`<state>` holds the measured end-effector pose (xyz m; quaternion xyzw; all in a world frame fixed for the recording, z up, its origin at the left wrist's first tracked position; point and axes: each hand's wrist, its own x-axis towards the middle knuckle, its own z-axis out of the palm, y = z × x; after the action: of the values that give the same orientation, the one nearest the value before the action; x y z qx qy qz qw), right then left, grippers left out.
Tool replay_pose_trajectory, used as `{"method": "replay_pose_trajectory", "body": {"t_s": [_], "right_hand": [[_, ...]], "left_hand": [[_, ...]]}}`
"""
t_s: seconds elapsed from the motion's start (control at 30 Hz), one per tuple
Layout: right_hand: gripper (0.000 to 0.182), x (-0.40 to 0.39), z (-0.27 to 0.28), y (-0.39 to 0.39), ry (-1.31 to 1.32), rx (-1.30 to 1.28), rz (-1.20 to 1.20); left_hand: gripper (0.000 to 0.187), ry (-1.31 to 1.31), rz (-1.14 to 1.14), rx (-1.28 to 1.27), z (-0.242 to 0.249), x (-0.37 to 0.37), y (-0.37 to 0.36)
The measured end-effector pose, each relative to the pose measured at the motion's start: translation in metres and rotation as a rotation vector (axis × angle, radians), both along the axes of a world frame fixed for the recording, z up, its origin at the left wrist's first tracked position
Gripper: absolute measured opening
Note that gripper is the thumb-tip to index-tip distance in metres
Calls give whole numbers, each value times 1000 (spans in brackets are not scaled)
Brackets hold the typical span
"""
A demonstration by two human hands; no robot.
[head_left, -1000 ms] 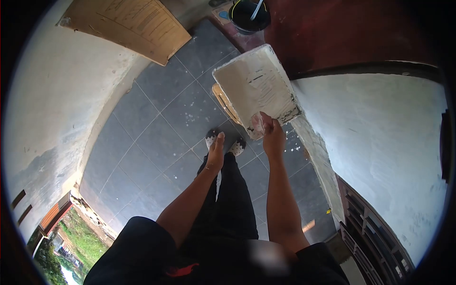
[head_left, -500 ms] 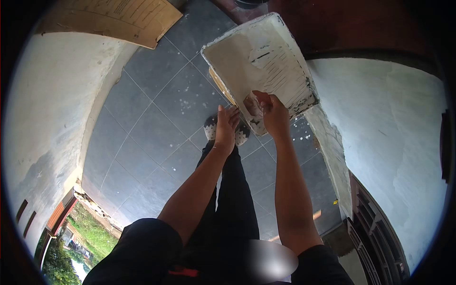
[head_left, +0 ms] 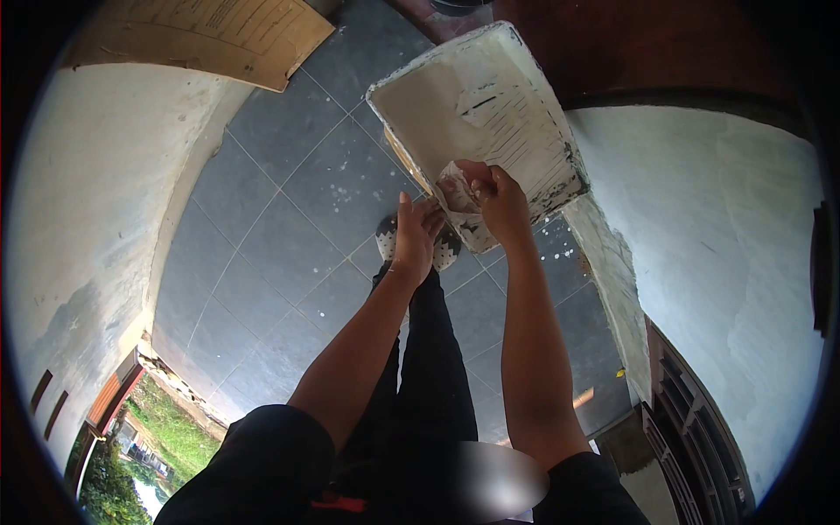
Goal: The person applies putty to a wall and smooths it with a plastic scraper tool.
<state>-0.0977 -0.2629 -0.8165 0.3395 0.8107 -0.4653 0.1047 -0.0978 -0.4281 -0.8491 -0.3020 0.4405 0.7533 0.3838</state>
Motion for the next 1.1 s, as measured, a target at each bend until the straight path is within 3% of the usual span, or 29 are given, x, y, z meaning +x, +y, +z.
{"method": "replay_pose_trajectory", "body": {"t_s": [0.2,0.37,0.6,0.7,0.8,0.97,1.1], "right_hand": [[22,17,-11,34,-5,-281,-139],[21,39,-19,36,-113,-29,-5],[21,35,-19,11,-185,36,3],[24,40,-44,18,-37,-91,-14],[24,31,-37,23,-72,-103,-6],[24,20,-38,30,-153,-438,-210],[25,23,-33,36,-194,-516,-325]], "left_hand": [[99,12,-42,-27,0,-5,-3],[99,-13,-80,-28,0,-4,-3],[101,-34,-74,5,4,-2,-2],[97,-41,-70,-20,3,-2,-2],[97,-37,-73,29,-4,-1,-5],[101,-24,-63,40,3,-1,-4],[102,-25,-89,41,-4,-2,-9]]}}
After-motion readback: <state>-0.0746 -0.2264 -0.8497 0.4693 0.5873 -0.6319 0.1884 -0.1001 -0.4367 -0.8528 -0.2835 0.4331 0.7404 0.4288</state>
